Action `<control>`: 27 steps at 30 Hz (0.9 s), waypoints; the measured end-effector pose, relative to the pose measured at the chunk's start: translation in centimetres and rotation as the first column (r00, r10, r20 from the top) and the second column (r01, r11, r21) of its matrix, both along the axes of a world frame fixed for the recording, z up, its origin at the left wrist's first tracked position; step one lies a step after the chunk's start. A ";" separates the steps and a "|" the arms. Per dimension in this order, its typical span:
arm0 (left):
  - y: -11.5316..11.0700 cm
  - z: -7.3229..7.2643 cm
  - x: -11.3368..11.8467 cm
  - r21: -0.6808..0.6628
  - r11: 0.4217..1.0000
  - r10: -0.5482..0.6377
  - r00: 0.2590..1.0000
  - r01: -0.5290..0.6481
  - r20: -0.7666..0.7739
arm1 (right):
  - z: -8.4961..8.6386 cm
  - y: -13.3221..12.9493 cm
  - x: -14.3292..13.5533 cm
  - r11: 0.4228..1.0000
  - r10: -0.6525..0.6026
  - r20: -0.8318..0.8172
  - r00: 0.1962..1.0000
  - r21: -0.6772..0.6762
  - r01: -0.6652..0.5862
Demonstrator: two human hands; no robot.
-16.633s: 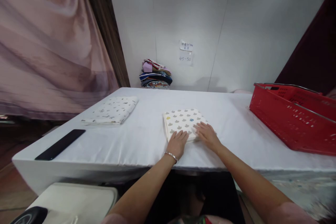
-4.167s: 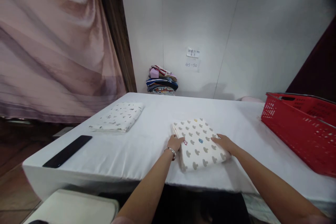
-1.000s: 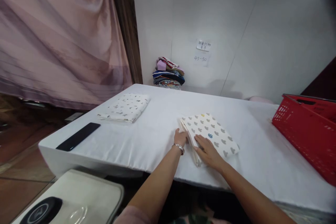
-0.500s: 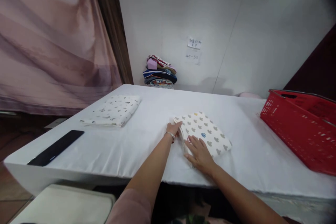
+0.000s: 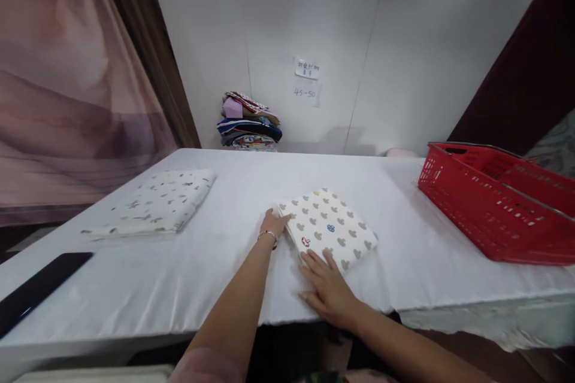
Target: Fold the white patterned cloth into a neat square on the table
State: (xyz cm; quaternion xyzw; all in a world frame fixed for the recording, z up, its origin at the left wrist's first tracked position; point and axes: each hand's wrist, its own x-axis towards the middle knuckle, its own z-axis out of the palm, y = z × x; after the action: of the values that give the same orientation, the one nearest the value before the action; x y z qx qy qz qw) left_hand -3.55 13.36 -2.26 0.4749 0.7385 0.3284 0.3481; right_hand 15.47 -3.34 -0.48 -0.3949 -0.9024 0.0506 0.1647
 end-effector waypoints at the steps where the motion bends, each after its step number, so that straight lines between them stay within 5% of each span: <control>1: 0.0 -0.1 0.0 -0.007 1.000 -0.008 1.000 0.008 0.000 | 0.6 0.3 0.5 1.000 -0.009 -0.014 1.000 -0.007 0.009; 5: 0.1 0.1 0.0 -0.027 1.000 -0.010 0.999 0.009 -0.032 | 2.2 3.2 4.0 0.964 -0.260 -0.053 0.964 0.047 0.262; 8: -0.1 0.6 0.1 -0.050 0.999 -0.021 0.999 0.019 -0.047 | 1.5 5.4 6.5 0.896 -0.443 0.033 0.896 0.004 0.443; 15: -0.6 1.1 0.3 -0.053 0.998 -0.024 0.999 0.022 -0.038 | -0.1 6.9 9.2 0.896 -0.422 0.058 0.905 -0.123 0.426; 19: -0.7 0.9 0.3 -0.038 0.999 -0.014 1.000 0.013 -0.028 | 0.2 8.3 11.5 0.790 -0.608 -0.091 0.789 -0.167 0.589; 23: -0.9 1.1 0.5 -0.039 0.999 0.004 1.000 -0.005 -0.017 | -0.2 9.6 13.3 0.675 -0.715 -0.114 0.690 -0.371 0.638; 27: -0.9 1.5 0.6 -0.030 0.999 0.022 1.000 -0.021 0.015 | -0.5 9.7 13.2 0.654 -0.729 -0.108 0.676 -0.401 0.642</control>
State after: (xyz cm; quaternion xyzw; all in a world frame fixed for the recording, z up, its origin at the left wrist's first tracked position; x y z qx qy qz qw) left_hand -2.92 12.44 -0.72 0.4592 0.7456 0.3249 0.3573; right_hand 28.64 6.34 -0.95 -0.7201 -0.6316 0.1856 0.2193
